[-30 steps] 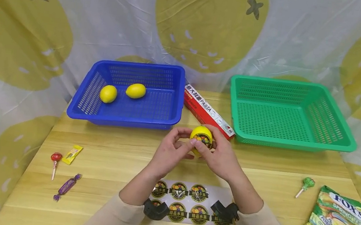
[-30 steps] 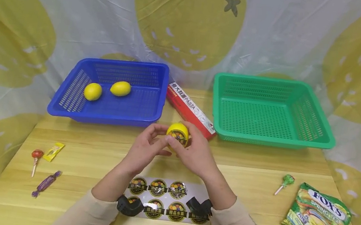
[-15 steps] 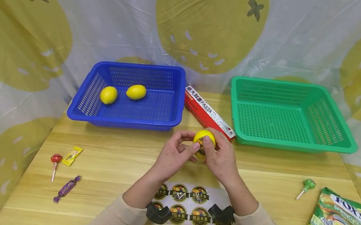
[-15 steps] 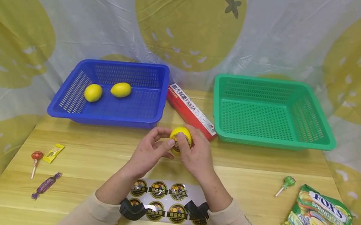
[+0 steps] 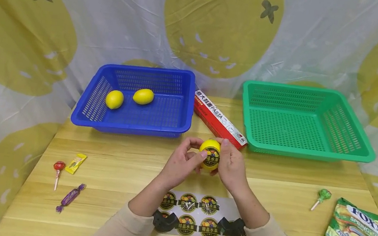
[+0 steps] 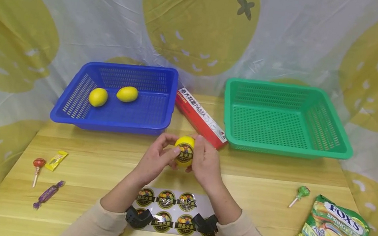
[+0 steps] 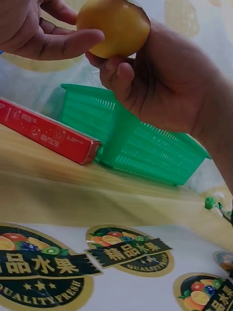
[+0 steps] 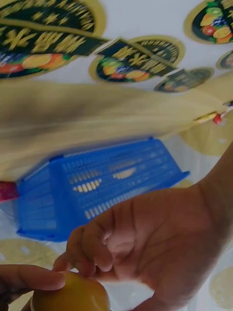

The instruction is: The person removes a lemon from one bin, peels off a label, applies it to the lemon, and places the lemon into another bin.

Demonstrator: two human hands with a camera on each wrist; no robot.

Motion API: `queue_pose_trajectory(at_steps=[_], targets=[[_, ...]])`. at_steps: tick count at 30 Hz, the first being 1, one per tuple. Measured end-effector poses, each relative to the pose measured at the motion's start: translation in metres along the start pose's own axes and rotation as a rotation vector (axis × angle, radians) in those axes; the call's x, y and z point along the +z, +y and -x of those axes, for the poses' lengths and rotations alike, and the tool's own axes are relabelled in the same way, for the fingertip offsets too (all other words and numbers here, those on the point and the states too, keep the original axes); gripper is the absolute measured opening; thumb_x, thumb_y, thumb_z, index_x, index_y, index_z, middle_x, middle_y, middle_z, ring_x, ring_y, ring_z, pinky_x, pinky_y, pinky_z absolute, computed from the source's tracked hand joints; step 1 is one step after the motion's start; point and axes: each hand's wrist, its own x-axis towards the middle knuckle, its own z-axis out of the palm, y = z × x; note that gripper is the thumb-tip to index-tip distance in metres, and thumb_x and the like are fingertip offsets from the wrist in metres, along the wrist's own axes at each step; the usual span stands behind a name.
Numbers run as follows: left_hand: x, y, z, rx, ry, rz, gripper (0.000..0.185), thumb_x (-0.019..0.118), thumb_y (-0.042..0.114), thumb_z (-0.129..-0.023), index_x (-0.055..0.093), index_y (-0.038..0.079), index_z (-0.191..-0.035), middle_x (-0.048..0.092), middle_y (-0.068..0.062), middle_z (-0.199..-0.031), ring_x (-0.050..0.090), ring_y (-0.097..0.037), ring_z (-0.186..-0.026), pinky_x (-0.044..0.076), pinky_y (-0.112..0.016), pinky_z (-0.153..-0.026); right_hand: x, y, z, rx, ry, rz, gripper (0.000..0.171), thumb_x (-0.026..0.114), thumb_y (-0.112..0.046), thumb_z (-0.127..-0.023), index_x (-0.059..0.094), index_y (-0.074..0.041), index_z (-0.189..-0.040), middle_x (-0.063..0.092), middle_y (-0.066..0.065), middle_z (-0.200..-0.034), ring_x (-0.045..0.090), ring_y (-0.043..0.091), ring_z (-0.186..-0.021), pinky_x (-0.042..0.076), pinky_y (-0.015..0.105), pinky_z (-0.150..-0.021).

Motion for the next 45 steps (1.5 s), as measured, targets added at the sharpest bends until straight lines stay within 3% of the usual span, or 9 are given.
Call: queue_pose_trajectory(at_steps=[6, 10, 16, 23, 28, 34, 38, 41, 45], targets=[[-0.001, -0.004, 0.000, 0.116, 0.097, -0.366, 0.047, 0.060, 0.059, -0.096, 0.064, 0.013, -0.106, 0.062, -0.005, -0.089, 0.056, -0.014, -0.067, 0.047, -0.026, -0.057, 0.012, -0.001, 0.009, -0.098, -0.020, 0.139, 0.038, 0.037, -0.033, -0.112, 0.062, -0.007, -0.124, 0.064, 0.015, -0.084, 0.059, 0.019, -0.050, 0.055, 0.032, -0.046], [0.001, -0.005, 0.001, 0.169, 0.161, -0.489, 0.046, 0.054, 0.059, -0.099, 0.064, 0.015, -0.092, 0.059, -0.002, -0.075, 0.054, -0.015, -0.066, 0.045, -0.028, -0.056, 0.017, -0.001, 0.012, -0.135, -0.003, 0.147, 0.033, 0.035, -0.028, -0.113, 0.059, -0.007, -0.121, 0.063, 0.014, -0.082, 0.058, 0.015, -0.049, 0.054, 0.032, -0.047], [0.002, -0.005, 0.003, 0.167, 0.251, -0.521, 0.043, 0.045, 0.051, -0.104, 0.068, 0.015, -0.100, 0.063, -0.002, -0.075, 0.056, -0.016, -0.066, 0.045, -0.029, -0.056, 0.021, 0.002, 0.015, -0.181, -0.066, 0.052, 0.024, 0.046, -0.023, -0.109, 0.054, -0.006, -0.126, 0.062, 0.018, -0.101, 0.065, 0.017, -0.053, 0.056, 0.033, -0.046], [0.006, -0.008, 0.000, 0.200, 0.334, -0.479, 0.049, 0.034, 0.038, -0.111, 0.062, 0.013, -0.080, 0.064, -0.008, -0.076, 0.058, -0.021, -0.074, 0.048, -0.034, -0.065, 0.020, 0.006, 0.013, -0.224, -0.053, 0.051, 0.028, 0.051, -0.028, -0.108, 0.053, -0.007, -0.126, 0.060, 0.018, -0.103, 0.065, 0.027, -0.053, 0.053, 0.029, -0.044], [0.003, -0.012, -0.001, 0.136, 0.364, -0.441, 0.057, 0.033, 0.041, -0.111, 0.059, 0.011, -0.069, 0.058, -0.004, -0.061, 0.055, -0.016, -0.060, 0.045, -0.030, -0.056, 0.014, 0.006, 0.009, -0.175, -0.106, 0.051, 0.032, 0.049, -0.031, -0.109, 0.055, -0.006, -0.127, 0.062, 0.020, -0.100, 0.062, 0.026, -0.052, 0.053, 0.031, -0.045], [-0.010, -0.007, 0.001, 0.018, 0.207, -0.331, 0.061, 0.035, 0.053, -0.109, 0.065, 0.009, -0.078, 0.062, -0.012, -0.062, 0.059, -0.021, -0.047, 0.046, -0.032, -0.048, 0.003, 0.004, 0.003, -0.074, -0.140, 0.072, 0.033, 0.049, -0.036, -0.108, 0.058, -0.012, -0.129, 0.068, 0.017, -0.098, 0.061, 0.029, -0.054, 0.055, 0.036, -0.049], [-0.010, -0.003, 0.003, 0.035, 0.088, -0.294, 0.045, 0.046, 0.051, -0.106, 0.067, 0.013, -0.095, 0.065, -0.017, -0.071, 0.060, -0.019, -0.049, 0.050, -0.032, -0.050, 0.002, 0.006, 0.003, -0.254, -0.127, 0.139, 0.050, 0.052, -0.052, -0.103, 0.061, -0.008, -0.126, 0.068, 0.015, -0.101, 0.059, 0.016, -0.051, 0.052, 0.029, -0.046], [-0.006, -0.002, 0.003, 0.087, 0.102, -0.319, 0.040, 0.048, 0.046, -0.107, 0.067, 0.014, -0.091, 0.059, -0.010, -0.061, 0.058, -0.016, -0.045, 0.050, -0.032, -0.048, 0.005, 0.007, 0.004, -0.362, -0.102, 0.168, 0.061, 0.052, -0.059, -0.099, 0.062, -0.005, -0.124, 0.066, 0.016, -0.104, 0.052, 0.003, -0.048, 0.049, 0.026, -0.044], [-0.005, -0.002, 0.002, 0.092, 0.136, -0.355, 0.046, 0.040, 0.045, -0.110, 0.068, 0.015, -0.089, 0.057, -0.005, -0.057, 0.059, -0.018, -0.044, 0.052, -0.034, -0.048, 0.002, 0.003, 0.004, -0.264, -0.138, 0.120, 0.049, 0.058, -0.049, -0.101, 0.062, -0.006, -0.126, 0.065, 0.017, -0.105, 0.057, 0.015, -0.048, 0.050, 0.028, -0.045]])
